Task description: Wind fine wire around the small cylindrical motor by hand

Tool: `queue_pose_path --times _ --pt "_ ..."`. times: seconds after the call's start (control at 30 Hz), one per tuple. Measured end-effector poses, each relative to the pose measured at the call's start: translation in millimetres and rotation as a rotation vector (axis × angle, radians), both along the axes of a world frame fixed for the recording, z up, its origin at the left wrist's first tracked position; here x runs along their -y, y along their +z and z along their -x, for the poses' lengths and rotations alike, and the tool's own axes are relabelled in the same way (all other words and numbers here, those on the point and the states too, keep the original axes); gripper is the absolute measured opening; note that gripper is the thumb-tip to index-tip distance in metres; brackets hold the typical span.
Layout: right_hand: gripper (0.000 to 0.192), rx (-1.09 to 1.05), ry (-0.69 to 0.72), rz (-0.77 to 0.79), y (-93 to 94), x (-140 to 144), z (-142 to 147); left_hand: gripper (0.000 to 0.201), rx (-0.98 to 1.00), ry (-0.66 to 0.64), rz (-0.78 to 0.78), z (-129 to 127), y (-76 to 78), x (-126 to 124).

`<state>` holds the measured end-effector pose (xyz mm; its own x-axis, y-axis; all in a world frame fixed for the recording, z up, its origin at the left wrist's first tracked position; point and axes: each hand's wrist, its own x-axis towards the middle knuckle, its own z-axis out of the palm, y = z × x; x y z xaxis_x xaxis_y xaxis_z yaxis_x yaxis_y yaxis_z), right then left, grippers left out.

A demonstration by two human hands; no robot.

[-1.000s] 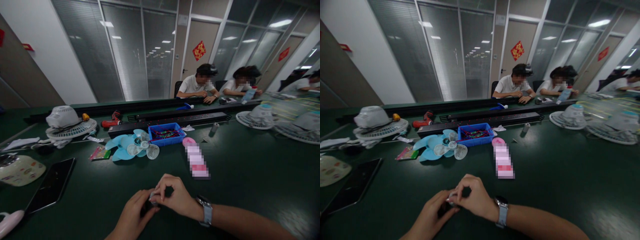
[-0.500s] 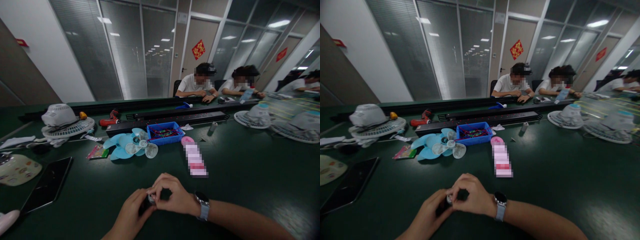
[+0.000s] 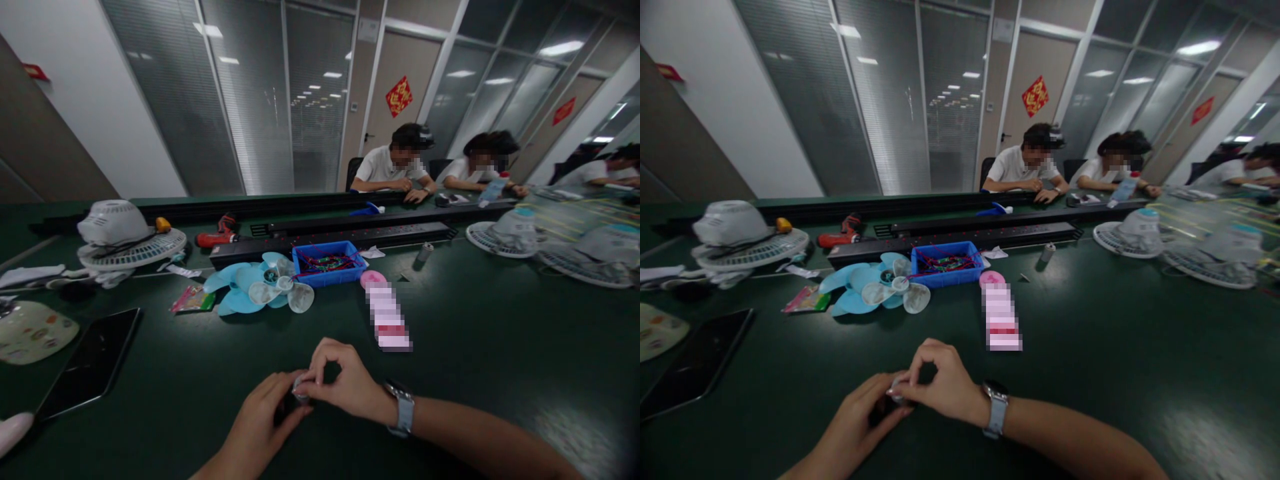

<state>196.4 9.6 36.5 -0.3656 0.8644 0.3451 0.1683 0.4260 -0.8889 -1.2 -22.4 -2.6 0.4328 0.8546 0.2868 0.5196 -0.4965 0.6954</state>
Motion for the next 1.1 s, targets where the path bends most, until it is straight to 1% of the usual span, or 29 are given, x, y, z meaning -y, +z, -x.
queue_pose_path --times 0.1,0.2,0.33,0.43,0.53,0.7,0.9,1.0,1.1 --pt "0.037 0.011 -0.048 -0.003 -3.6 2 2 0.039 -0.014 -0.002 -0.01 0 0.1 0" --pt "0.035 0.006 -0.054 -0.046 -4.5 1 2 0.038 -0.001 0.001 -0.016 -1 0.9 0" --pt "0.034 -0.01 0.007 -0.145 0.5 0 1 0.038 0.01 -0.004 0.01 -1 1.7 0" --pt "0.033 -0.021 0.067 -0.176 5.5 -1 -1 0.033 0.014 0.001 0.02 -1 1.9 0" --pt "0.029 -0.023 0.084 -0.191 8.3 -2 -3 0.031 0.012 0.001 0.009 -1 2.1 0" --pt "0.015 -0.001 0.108 -0.217 5.1 -6 -3 0.028 0.003 0.008 -0.016 0 0.9 1" --pt "0.01 0.096 0.154 -0.347 0.5 -7 -6 0.023 -0.002 0.025 -0.044 -1 -1.4 0" --pt "0.009 0.106 0.159 -0.356 1.8 -7 -7 0.021 -0.019 0.02 -0.022 -2 0.3 0" --pt "0.012 0.059 0.137 -0.293 2.5 -7 -5 0.024 -0.033 0.013 -0.001 -2 2.6 0"
